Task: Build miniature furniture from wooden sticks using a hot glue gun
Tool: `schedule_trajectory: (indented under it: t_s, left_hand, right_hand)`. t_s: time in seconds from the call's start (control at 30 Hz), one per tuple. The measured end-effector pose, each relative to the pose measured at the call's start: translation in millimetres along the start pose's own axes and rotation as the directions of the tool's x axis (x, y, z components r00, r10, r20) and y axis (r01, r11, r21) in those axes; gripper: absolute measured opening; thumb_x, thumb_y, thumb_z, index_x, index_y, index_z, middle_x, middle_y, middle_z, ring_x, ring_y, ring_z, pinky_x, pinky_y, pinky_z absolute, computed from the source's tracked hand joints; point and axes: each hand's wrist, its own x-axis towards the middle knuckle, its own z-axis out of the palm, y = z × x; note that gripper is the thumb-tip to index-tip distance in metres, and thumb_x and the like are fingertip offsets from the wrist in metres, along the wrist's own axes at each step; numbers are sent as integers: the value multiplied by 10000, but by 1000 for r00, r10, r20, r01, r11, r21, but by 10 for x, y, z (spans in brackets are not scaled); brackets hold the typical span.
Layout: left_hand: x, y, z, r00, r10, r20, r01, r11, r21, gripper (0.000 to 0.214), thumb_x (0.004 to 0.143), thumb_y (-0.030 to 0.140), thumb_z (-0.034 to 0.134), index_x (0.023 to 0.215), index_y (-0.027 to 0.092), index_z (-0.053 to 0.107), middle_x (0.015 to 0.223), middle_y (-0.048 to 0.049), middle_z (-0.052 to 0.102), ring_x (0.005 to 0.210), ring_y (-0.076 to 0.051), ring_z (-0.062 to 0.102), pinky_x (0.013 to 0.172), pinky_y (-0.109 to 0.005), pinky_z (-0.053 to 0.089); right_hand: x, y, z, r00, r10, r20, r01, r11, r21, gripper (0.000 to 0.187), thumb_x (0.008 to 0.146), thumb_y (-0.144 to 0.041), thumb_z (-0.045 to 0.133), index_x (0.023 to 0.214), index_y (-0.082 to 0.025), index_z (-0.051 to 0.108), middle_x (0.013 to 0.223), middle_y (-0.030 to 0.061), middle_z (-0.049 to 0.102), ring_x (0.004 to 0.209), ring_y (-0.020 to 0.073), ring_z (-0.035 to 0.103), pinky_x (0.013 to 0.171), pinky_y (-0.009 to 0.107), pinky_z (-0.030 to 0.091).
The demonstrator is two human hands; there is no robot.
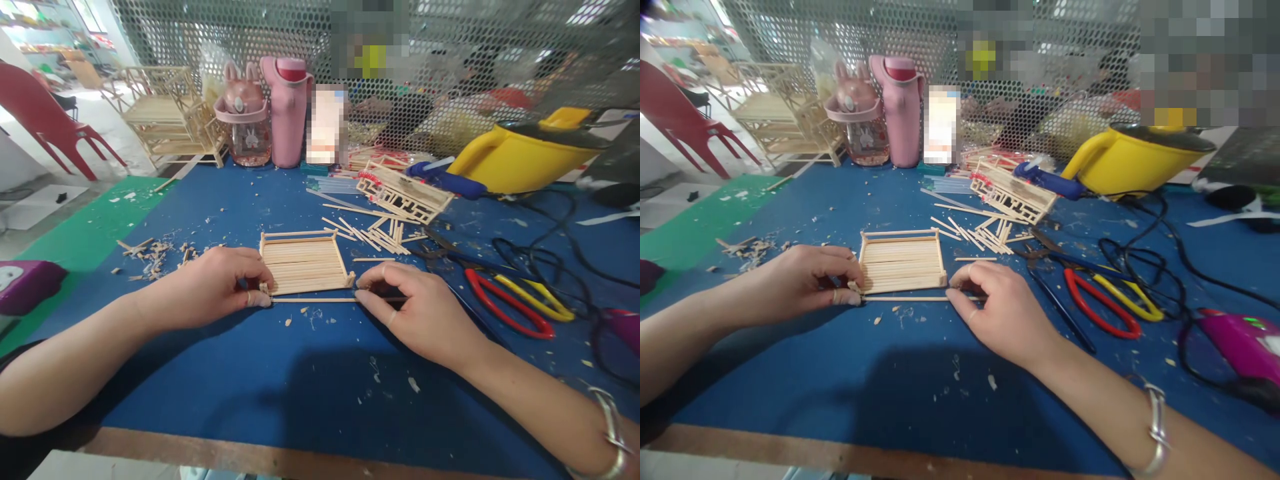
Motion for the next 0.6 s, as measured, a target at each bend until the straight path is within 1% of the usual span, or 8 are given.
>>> schedule_trajectory:
  t_s: [0.1, 0.2, 0.27, 0.4, 0.6]
  left_hand:
    - [-4, -16, 4, 1000, 5, 0, -5, 1000, -4, 149, 849, 302, 592, 889, 183, 671, 894, -43, 664, 792, -150, 613, 686, -242, 459]
    - [-7, -32, 4, 1000, 9, 12, -8, 1000, -11, 127, 836, 275, 607, 897, 180, 666, 896, -40, 658, 796, -148, 609, 693, -240, 458]
    - [-7, -34, 1, 1000, 11, 21, -11, 1000, -7, 117, 831, 248, 608, 908, 179, 665, 901, -37, 653, 796, -144, 606, 694, -241, 456]
    - [-5, -26, -6, 1000, 17, 15, -17, 1000, 3, 111, 831, 215, 591, 902, 182, 670, 895, -41, 657, 803, -154, 607, 700, -255, 458]
    - [-9, -19, -8, 1000, 15, 16, -15, 1000, 16, 143, 841, 262, 591, 930, 180, 667, 917, -58, 659, 811, -167, 610, 699, -264, 465]
  right_hand:
    - [-15, 20, -35, 994, -87, 73, 90, 995, -33, 74, 783, -193, 616, 803, -222, 681, 836, 33, 682, 782, 177, 636, 707, 304, 506]
    - [-12, 44, -32, 987, -136, 89, 142, 987, -70, 114, 826, -193, 579, 780, -220, 680, 811, 39, 672, 785, 183, 625, 713, 320, 495]
    - [-7, 58, -19, 984, -166, 70, 172, 982, -81, 131, 858, -207, 554, 787, -213, 665, 820, 41, 676, 804, 186, 624, 740, 333, 491]
    - [1, 80, 8, 978, -207, -14, 204, 974, -101, 106, 884, -216, 537, 859, -216, 640, 880, 45, 689, 856, 182, 633, 775, 324, 496]
    - [16, 110, 56, 977, -209, -33, 207, 977, -53, 78, 880, -211, 550, 885, -230, 625, 896, 35, 683, 863, 166, 642, 794, 302, 508]
